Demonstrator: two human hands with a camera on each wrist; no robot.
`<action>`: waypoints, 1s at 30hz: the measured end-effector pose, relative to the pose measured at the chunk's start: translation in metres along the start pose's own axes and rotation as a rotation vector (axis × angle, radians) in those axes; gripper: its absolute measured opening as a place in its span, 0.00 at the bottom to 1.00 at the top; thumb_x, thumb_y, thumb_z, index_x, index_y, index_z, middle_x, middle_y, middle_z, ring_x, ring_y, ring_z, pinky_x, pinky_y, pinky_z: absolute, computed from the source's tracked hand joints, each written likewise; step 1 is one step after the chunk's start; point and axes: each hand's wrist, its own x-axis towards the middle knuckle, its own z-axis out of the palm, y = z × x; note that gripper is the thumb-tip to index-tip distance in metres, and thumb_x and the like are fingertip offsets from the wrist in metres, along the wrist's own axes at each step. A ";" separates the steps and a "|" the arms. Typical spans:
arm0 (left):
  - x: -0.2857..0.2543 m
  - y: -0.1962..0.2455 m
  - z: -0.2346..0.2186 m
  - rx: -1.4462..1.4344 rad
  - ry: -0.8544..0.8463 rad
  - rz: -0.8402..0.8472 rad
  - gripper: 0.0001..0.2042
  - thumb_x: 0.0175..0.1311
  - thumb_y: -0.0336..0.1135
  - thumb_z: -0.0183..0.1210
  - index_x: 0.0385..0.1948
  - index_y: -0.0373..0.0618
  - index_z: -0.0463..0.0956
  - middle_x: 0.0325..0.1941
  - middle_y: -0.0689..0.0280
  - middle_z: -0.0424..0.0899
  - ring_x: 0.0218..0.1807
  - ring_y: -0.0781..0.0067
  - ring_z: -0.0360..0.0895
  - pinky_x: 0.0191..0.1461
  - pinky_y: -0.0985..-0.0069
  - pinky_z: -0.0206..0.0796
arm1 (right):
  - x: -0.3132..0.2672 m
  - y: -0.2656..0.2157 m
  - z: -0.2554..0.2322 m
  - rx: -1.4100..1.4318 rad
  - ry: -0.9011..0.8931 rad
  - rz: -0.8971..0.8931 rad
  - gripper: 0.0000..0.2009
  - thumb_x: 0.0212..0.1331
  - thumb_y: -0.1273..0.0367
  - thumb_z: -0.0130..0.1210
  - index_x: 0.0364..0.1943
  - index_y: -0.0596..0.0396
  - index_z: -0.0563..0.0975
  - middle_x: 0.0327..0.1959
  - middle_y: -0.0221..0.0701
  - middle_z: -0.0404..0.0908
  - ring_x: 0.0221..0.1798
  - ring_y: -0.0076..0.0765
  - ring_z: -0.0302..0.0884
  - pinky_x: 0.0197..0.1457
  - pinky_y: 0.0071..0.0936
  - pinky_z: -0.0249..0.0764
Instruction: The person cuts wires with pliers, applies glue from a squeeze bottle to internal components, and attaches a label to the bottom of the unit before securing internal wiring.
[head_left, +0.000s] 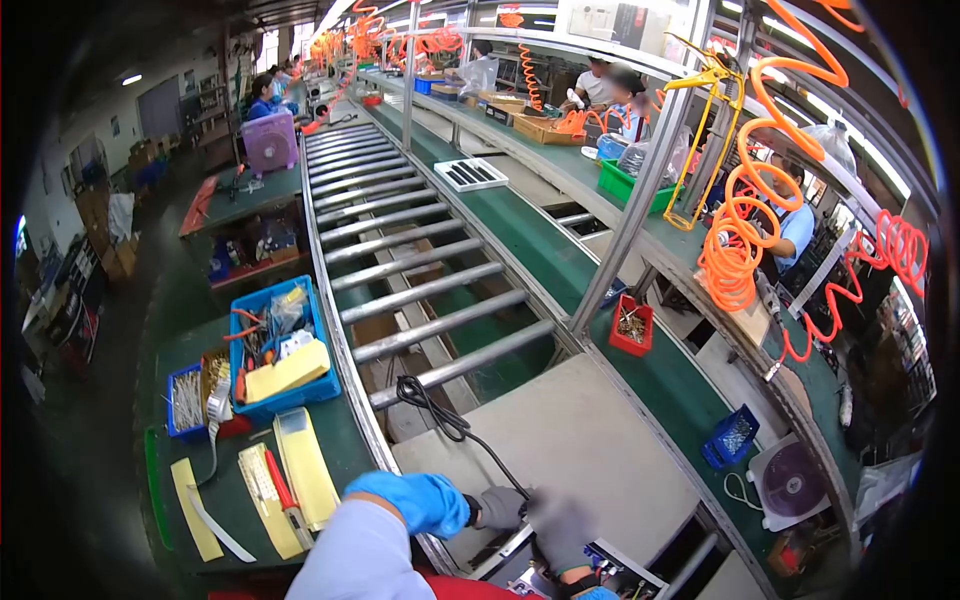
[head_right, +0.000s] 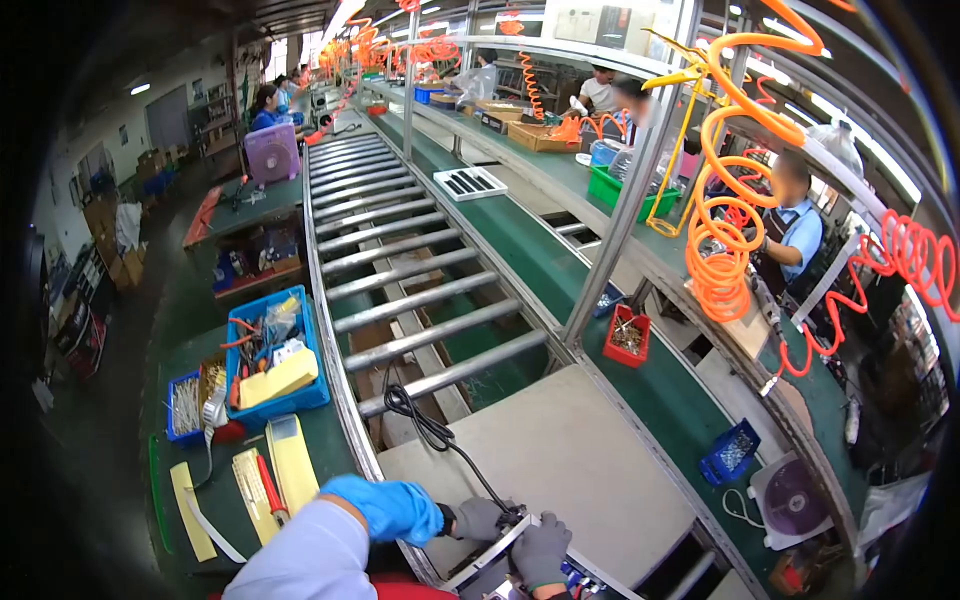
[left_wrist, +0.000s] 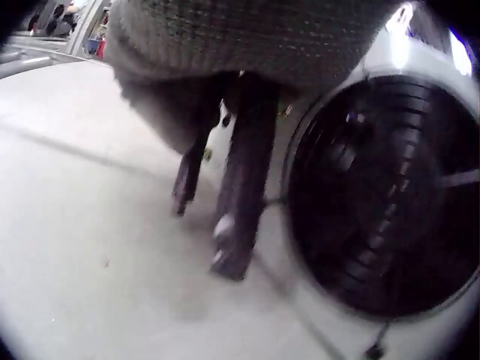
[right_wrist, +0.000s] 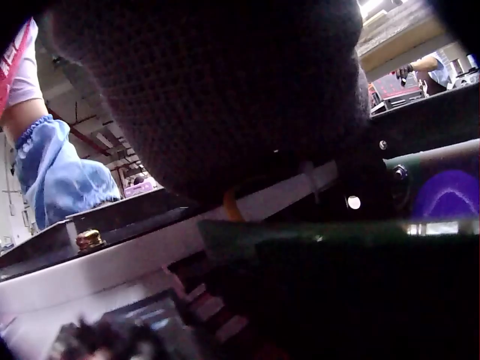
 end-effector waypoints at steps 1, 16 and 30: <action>0.003 0.013 -0.017 0.031 -0.208 -0.045 0.17 0.56 0.51 0.58 0.34 0.46 0.81 0.31 0.50 0.84 0.36 0.47 0.83 0.40 0.54 0.73 | -0.001 0.001 0.000 0.005 0.008 -0.003 0.11 0.46 0.64 0.60 0.30 0.54 0.86 0.53 0.40 0.75 0.53 0.51 0.69 0.56 0.48 0.64; 0.015 0.012 -0.028 -0.046 -0.569 -0.153 0.15 0.53 0.46 0.56 0.27 0.42 0.81 0.20 0.58 0.80 0.26 0.60 0.80 0.33 0.61 0.72 | -0.002 0.001 0.003 0.040 0.045 0.009 0.10 0.46 0.64 0.60 0.30 0.52 0.86 0.52 0.40 0.75 0.53 0.50 0.70 0.55 0.48 0.64; 0.012 0.017 -0.032 -0.015 -0.556 -0.153 0.18 0.52 0.47 0.59 0.34 0.41 0.84 0.31 0.52 0.86 0.36 0.52 0.85 0.40 0.58 0.74 | 0.001 -0.003 -0.004 0.028 -0.047 0.043 0.12 0.48 0.63 0.59 0.34 0.53 0.87 0.55 0.39 0.74 0.55 0.50 0.69 0.59 0.47 0.63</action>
